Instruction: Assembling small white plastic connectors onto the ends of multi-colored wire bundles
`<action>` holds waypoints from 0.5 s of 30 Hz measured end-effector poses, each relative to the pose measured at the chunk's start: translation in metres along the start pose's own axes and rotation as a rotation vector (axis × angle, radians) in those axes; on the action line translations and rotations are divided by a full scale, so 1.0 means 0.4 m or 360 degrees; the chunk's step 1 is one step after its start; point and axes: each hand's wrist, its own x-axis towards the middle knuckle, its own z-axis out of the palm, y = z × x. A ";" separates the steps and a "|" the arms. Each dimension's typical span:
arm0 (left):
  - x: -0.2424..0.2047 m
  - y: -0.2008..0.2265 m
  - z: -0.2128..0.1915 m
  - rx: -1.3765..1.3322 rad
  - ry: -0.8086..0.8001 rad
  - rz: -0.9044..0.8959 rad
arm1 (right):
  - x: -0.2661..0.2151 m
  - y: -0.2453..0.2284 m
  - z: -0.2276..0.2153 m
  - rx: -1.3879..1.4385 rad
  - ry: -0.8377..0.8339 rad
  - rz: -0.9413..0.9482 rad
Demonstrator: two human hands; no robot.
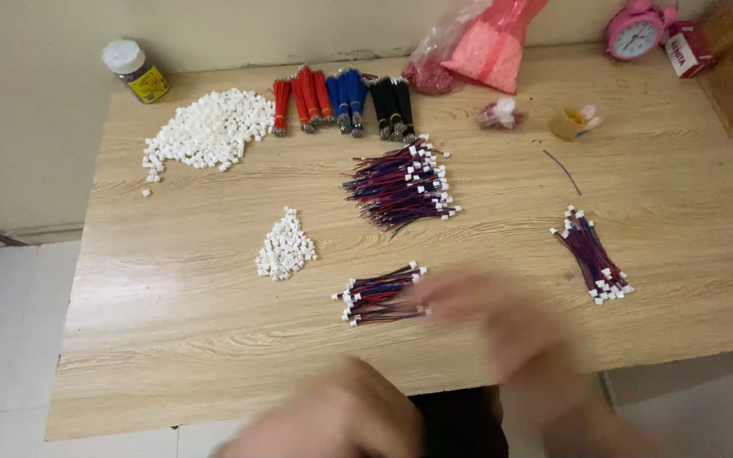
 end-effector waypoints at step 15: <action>-0.118 -0.120 0.049 0.0181 0.0357 0.0110 | 0.018 0.009 0.167 -0.0073 -0.0202 0.0284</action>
